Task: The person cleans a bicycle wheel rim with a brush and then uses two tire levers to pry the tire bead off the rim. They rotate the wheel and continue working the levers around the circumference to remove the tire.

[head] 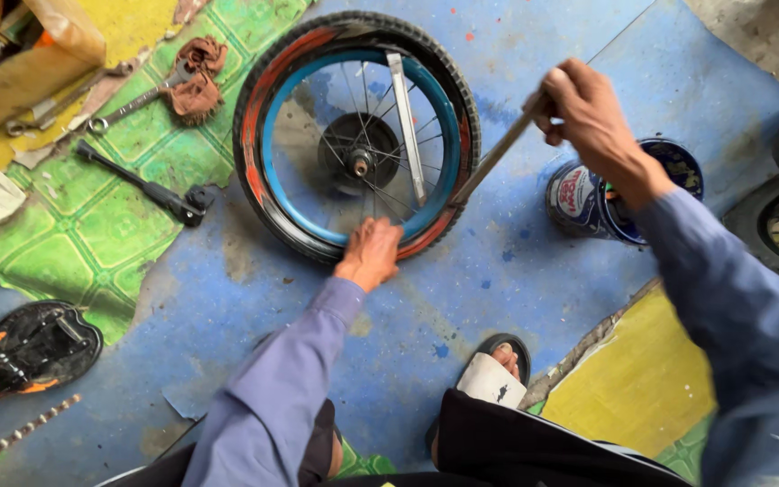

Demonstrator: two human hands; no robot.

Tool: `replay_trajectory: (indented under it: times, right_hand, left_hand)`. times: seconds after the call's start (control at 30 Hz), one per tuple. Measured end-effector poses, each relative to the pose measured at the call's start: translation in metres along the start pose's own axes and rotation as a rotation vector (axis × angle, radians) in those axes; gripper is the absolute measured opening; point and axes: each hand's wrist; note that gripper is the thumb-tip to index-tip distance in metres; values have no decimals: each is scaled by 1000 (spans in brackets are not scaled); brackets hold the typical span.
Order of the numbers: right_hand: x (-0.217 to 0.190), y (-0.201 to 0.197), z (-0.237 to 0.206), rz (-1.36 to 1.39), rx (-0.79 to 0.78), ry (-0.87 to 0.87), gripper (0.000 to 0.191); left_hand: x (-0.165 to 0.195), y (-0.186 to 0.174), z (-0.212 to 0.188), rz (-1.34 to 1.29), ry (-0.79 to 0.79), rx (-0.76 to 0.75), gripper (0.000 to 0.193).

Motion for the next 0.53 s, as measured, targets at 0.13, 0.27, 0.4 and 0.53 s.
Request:
replay_trajectory:
  times: [0.13, 0.27, 0.4, 0.53]
  right_hand:
    - [-8, -15, -55, -221, -82, 121, 24]
    - [19, -9, -80, -752, -199, 148, 19]
    - [68, 12, -93, -985, -381, -33, 34]
    - [112, 39, -106, -1078, -355, 123, 41]
  left_hand:
    - [-19, -2, -2, 108, 32, 3, 55]
    - [-17, -9, -12, 334, 10, 93, 20]
    - [-8, -37, -7, 197, -191, -250, 38]
    - [26, -46, -12, 166, -124, 45, 44]
Point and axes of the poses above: each hand's wrist, its own z-axis towards the middle knuckle, its own y-axis out of the palm, x = y × z, and after that the axes turned 11 degrees about -x, right-handed
